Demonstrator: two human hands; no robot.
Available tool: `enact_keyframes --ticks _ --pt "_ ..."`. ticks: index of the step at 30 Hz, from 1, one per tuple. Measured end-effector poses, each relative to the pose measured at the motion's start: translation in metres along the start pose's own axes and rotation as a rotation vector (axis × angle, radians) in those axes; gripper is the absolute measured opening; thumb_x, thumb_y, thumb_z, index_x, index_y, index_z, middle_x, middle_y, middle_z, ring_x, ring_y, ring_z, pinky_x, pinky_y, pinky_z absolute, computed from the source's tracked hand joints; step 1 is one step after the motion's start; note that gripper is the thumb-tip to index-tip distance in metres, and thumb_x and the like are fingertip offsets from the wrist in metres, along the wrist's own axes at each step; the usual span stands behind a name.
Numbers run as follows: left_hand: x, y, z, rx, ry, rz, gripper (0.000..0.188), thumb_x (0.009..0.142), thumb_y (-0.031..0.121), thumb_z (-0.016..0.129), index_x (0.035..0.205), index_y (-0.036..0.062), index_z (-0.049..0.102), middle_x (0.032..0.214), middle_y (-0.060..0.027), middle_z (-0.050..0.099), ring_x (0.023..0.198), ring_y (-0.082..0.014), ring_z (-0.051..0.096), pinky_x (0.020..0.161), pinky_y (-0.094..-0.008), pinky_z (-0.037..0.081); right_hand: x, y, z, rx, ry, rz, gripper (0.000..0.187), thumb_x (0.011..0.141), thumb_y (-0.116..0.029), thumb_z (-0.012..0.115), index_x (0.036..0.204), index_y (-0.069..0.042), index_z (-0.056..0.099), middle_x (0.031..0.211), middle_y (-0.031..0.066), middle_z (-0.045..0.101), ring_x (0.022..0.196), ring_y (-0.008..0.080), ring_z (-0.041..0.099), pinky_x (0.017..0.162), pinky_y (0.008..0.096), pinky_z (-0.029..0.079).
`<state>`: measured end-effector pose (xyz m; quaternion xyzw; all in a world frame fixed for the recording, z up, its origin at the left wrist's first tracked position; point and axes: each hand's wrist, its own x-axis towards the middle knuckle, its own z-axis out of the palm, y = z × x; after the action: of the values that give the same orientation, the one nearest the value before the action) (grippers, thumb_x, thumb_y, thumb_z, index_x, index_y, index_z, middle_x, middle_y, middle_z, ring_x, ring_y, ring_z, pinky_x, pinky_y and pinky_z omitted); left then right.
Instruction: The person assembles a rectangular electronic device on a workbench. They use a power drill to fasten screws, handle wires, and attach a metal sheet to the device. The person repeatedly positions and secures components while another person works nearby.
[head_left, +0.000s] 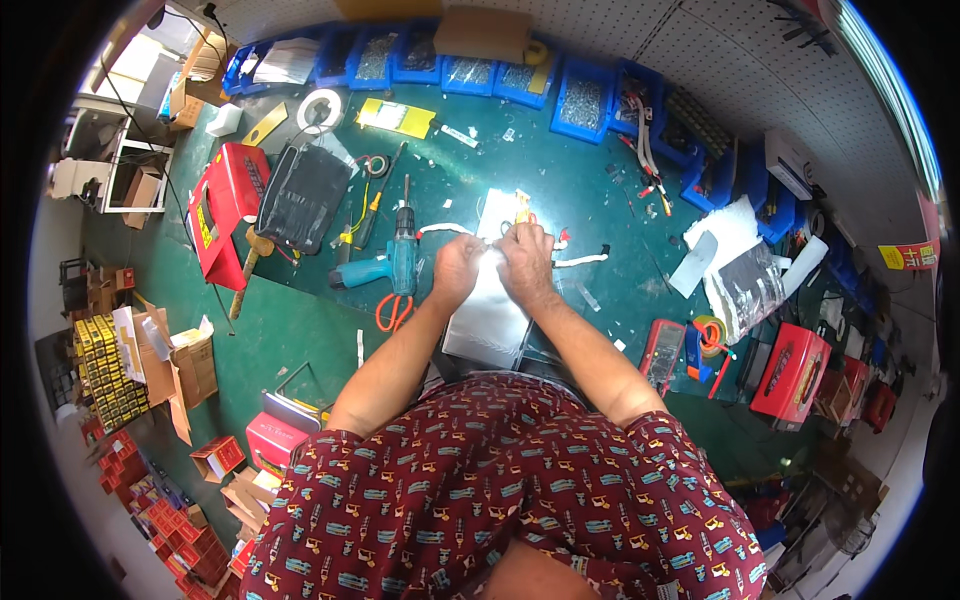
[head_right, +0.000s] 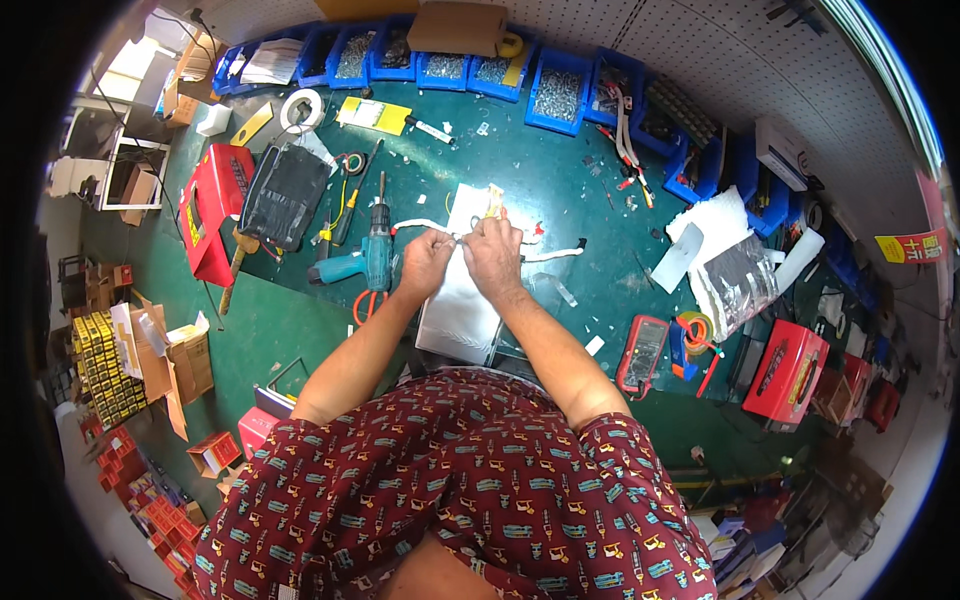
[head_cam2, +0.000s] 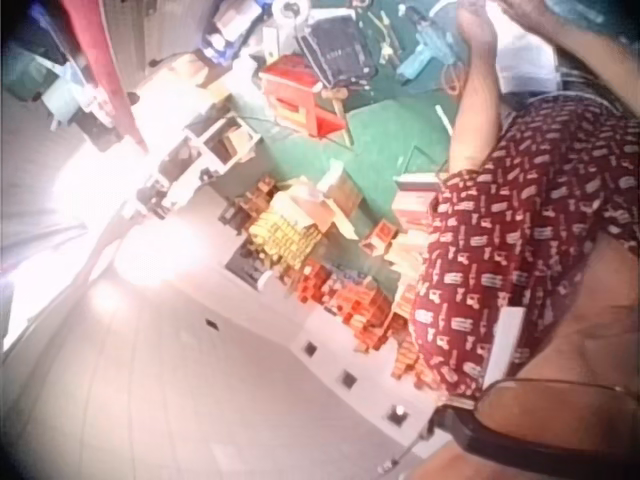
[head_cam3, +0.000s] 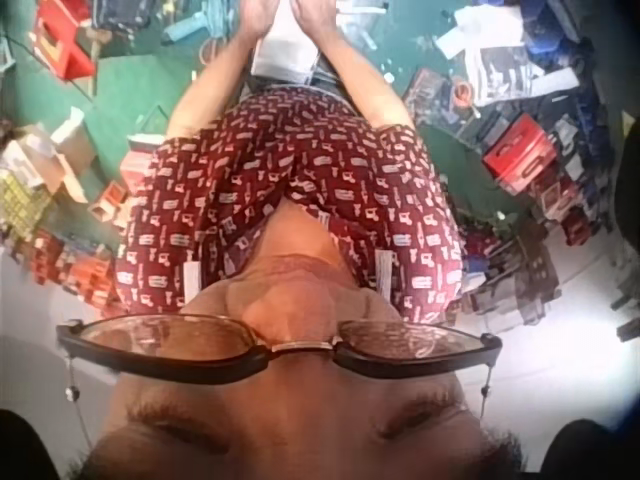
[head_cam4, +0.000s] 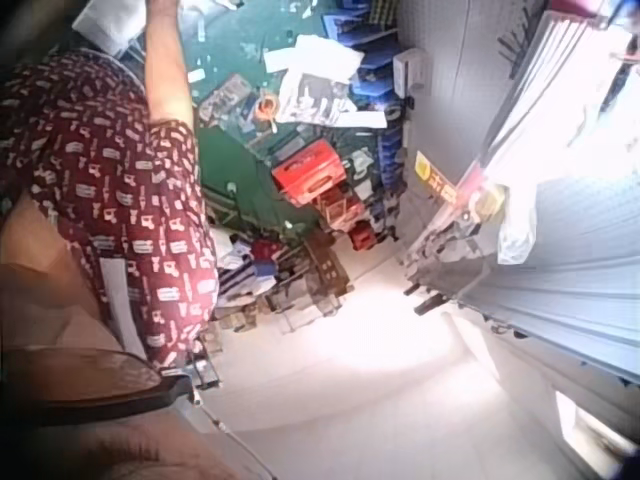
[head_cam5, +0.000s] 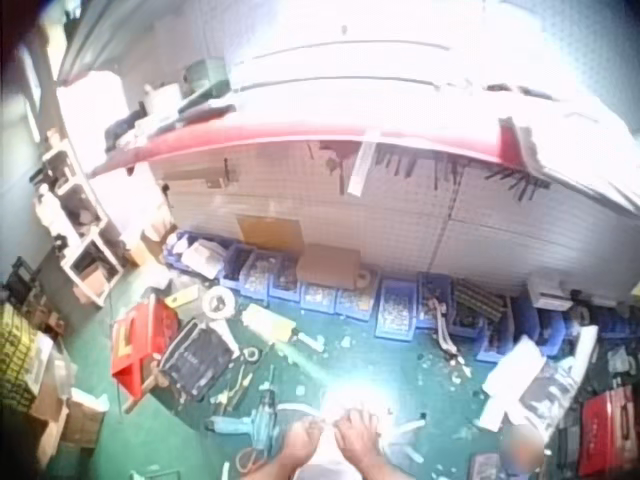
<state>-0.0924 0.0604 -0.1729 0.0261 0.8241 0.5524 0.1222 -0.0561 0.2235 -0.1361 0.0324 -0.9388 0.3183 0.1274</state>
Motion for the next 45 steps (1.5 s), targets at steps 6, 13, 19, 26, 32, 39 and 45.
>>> enact_keyframes --ticks 6,13,19,26,32,39,45 --pt "0.000 0.009 0.005 0.092 0.057 -0.086 0.015 0.091 0.013 0.073 0.089 -0.0014 0.070 0.074 -0.0064 0.071 0.064 -0.0114 0.061 0.062 -0.0319 0.051 0.001 0.008 0.002 0.024 0.024 -0.050 0.009 0.079 -0.011 0.074 0.088 -0.008 0.073 0.101 0.0051 0.059 0.104 0.0281 0.054 0.086 0.0456 0.039" --pt "-0.006 0.017 0.008 0.362 0.127 0.073 0.016 0.092 0.016 0.070 0.092 -0.0003 0.070 0.074 -0.0167 0.068 0.065 -0.0285 0.066 0.063 -0.0412 0.052 0.002 0.012 0.009 0.009 0.062 -0.066 0.007 0.083 -0.015 0.073 0.082 -0.008 0.071 0.099 0.0027 0.060 0.103 0.0271 0.055 0.083 0.0463 0.040" --pt "-0.015 0.028 0.011 0.481 0.142 0.144 0.018 0.091 0.020 0.073 0.096 0.0027 0.070 0.092 -0.0195 0.071 0.085 -0.0407 0.068 0.073 -0.0483 0.054 0.000 0.014 0.009 0.021 0.019 -0.045 0.010 0.086 -0.018 0.069 0.083 -0.008 0.071 0.101 0.0028 0.061 0.103 0.0270 0.054 0.084 0.0458 0.039" --pt "-0.011 0.033 0.009 0.496 0.109 0.110 0.017 0.092 0.019 0.071 0.089 0.0032 0.065 0.087 -0.0188 0.068 0.082 -0.0415 0.066 0.073 -0.0502 0.053 0.001 0.014 0.008 0.010 0.037 -0.058 0.011 0.086 -0.018 0.068 0.082 -0.009 0.071 0.100 0.0028 0.060 0.102 0.0274 0.054 0.083 0.0457 0.039" --pt "-0.009 0.026 0.007 0.562 0.071 0.243 0.012 0.092 0.015 0.069 0.096 0.0044 0.065 0.095 -0.0187 0.066 0.090 -0.0399 0.065 0.077 -0.0500 0.052 0.000 0.013 0.009 0.009 0.040 -0.057 0.010 0.086 -0.017 0.068 0.082 -0.009 0.071 0.099 0.0027 0.061 0.101 0.0276 0.054 0.082 0.0454 0.040" --pt "-0.009 0.037 0.003 0.497 0.019 0.263 0.011 0.091 0.011 0.068 0.100 0.0058 0.067 0.097 -0.0165 0.065 0.094 -0.0387 0.064 0.080 -0.0481 0.052 0.000 0.015 0.011 -0.020 0.028 -0.045 0.008 0.085 -0.016 0.067 0.084 -0.010 0.072 0.101 0.0029 0.060 0.101 0.0278 0.054 0.083 0.0450 0.040" --pt "-0.008 0.022 0.004 0.509 0.079 0.297 0.011 0.089 0.008 0.066 0.100 0.0070 0.068 0.097 -0.0161 0.064 0.095 -0.0384 0.063 0.081 -0.0471 0.052 -0.002 0.012 0.011 0.019 0.019 -0.043 0.008 0.085 -0.017 0.068 0.086 -0.011 0.073 0.101 0.0025 0.060 0.102 0.0276 0.054 0.083 0.0458 0.040"
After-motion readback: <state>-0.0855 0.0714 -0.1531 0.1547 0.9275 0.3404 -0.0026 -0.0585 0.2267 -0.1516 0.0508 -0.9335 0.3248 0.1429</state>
